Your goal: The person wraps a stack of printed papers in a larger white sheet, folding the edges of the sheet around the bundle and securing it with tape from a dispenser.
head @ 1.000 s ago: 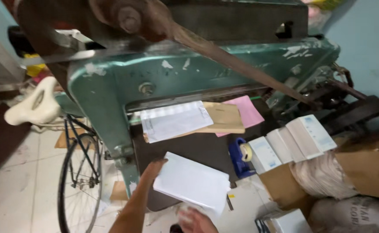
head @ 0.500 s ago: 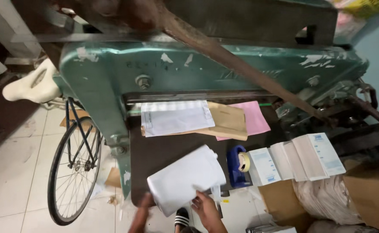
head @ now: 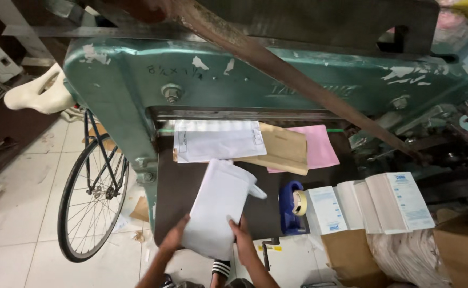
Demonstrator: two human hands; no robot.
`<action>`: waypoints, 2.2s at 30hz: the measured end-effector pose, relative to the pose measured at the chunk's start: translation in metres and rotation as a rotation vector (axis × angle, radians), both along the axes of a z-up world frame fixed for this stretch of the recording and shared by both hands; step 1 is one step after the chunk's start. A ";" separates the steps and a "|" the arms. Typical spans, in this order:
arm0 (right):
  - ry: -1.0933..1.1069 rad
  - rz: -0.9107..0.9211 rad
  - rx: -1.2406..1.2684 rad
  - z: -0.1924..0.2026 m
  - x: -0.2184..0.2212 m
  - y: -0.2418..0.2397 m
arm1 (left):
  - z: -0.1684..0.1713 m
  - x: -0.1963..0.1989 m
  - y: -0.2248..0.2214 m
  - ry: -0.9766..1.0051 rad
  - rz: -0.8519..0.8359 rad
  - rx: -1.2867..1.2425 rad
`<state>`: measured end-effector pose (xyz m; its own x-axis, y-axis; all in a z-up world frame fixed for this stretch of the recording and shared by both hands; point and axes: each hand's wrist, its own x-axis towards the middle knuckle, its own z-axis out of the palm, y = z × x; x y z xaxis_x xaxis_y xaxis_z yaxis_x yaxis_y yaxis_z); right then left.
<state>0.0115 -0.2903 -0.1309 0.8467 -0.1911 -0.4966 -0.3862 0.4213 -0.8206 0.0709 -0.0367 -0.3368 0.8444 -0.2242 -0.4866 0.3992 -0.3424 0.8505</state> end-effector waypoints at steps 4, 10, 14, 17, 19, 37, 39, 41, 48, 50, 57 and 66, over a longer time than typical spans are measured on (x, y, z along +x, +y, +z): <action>0.267 0.151 -0.172 -0.011 0.012 -0.022 | 0.223 -0.078 -0.044 0.361 0.405 -0.292; 0.303 0.451 -0.620 -0.043 0.046 -0.055 | 0.240 -0.032 -0.064 0.110 0.265 0.019; 0.011 0.314 -0.991 -0.067 0.116 -0.093 | 0.273 0.004 -0.119 -0.419 0.054 0.389; 0.054 0.542 -1.292 -0.044 0.147 -0.106 | 0.254 0.020 -0.157 -0.698 -0.212 0.705; -0.008 0.767 -1.607 -0.055 0.161 -0.114 | 0.250 0.028 -0.170 -0.670 -0.372 0.787; -0.071 0.811 -1.675 -0.100 0.191 -0.115 | 0.190 0.026 -0.181 -1.049 -0.084 0.924; -0.141 0.827 -1.759 -0.184 0.207 -0.138 | 0.196 0.020 -0.180 -1.073 -0.068 0.908; -0.214 0.831 -1.845 -0.180 0.231 -0.136 | 0.198 0.031 -0.176 -1.106 -0.053 0.893; -0.112 0.692 -1.883 -0.102 0.229 -0.143 | 0.189 0.028 -0.179 -1.175 -0.023 1.045; -0.141 0.664 -1.935 -0.091 0.234 -0.144 | 0.189 0.027 -0.178 -1.201 -0.003 1.062; 0.014 0.446 -1.584 -0.002 0.228 -0.180 | 0.192 0.024 -0.177 -1.139 -0.038 1.059; -0.039 -0.101 -0.276 -0.043 -0.014 -0.221 | 0.219 0.043 -0.154 -0.801 -0.260 0.814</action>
<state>-0.0024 -0.5112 -0.1740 0.8341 -0.3985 -0.3813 -0.3195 0.2143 -0.9230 0.1140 -0.1902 -0.1180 0.9494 -0.3025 0.0843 -0.3133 -0.8942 0.3198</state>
